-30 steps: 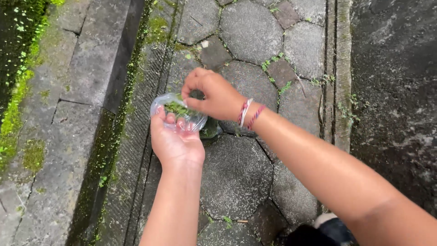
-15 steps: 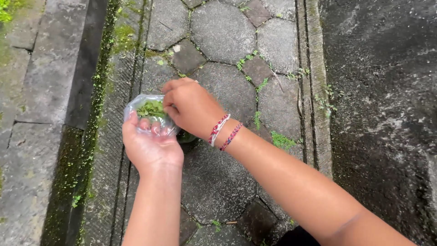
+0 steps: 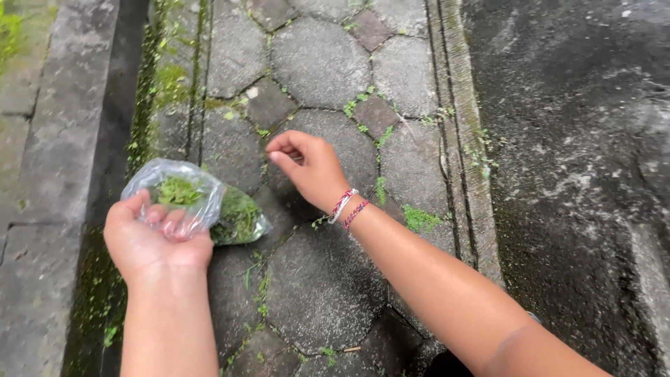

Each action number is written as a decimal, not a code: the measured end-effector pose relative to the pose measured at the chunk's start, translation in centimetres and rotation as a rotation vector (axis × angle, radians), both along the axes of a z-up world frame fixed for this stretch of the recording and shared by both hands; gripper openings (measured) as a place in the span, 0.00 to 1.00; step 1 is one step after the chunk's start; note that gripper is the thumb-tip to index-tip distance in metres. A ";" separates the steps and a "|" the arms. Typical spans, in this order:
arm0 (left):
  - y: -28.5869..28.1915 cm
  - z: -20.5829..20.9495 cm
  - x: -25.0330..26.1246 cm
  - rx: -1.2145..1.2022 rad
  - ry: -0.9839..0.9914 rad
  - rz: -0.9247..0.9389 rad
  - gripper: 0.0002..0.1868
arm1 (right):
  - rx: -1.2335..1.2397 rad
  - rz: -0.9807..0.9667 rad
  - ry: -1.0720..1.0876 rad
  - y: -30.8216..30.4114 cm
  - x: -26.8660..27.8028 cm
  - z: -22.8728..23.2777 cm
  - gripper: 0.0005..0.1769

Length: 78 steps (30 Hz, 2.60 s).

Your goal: Picking small weeds from between paving stones and placing them into a plastic bag

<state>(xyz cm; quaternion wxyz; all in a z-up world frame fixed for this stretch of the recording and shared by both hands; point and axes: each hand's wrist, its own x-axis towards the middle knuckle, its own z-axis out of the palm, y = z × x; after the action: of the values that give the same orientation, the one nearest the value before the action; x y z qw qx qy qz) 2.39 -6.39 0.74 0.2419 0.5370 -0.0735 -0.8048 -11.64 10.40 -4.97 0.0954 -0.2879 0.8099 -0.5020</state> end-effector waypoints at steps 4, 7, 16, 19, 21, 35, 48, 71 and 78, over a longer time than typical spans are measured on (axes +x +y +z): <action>0.7 0.1 -0.6 0.012 0.038 -0.042 0.07 | 0.125 -0.250 0.066 4.5 -4.7 -3.9 0.08; 1.8 0.7 -1.1 0.018 0.024 -0.040 0.08 | 0.245 -0.355 0.207 8.6 -8.4 -5.8 0.13; 4.1 0.5 -2.8 0.010 -0.021 -0.056 0.05 | 0.568 -0.326 0.370 12.3 -13.4 -8.8 0.25; 3.6 -1.5 -2.9 -0.005 0.098 -0.068 0.06 | 0.581 -0.352 0.368 10.9 -13.9 -9.4 0.23; 4.0 -0.7 -3.0 0.014 0.072 -0.012 0.04 | 0.593 -0.409 0.397 10.0 -14.3 -10.1 0.16; 4.4 0.1 -3.2 0.008 0.049 -0.004 0.06 | 0.595 -0.408 0.374 8.0 -15.2 -8.9 0.07; 4.4 0.0 -3.3 0.020 0.057 -0.035 0.05 | 0.592 -0.410 0.428 6.8 -14.6 -8.2 0.07; 6.7 2.8 -4.9 -0.054 0.221 -0.321 0.23 | 0.224 -0.610 0.236 9.6 -19.2 -8.4 0.03; 6.1 4.4 -4.6 -0.383 -0.320 -0.638 0.15 | 0.175 -0.619 0.154 11.4 -19.4 -6.1 0.08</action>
<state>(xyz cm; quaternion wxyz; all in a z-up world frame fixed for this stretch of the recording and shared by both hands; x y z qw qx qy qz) -2.21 -0.31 5.17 0.0610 0.5509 -0.4218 -0.7176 -31.02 21.78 -11.06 -0.0989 -0.0557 0.9038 -0.4125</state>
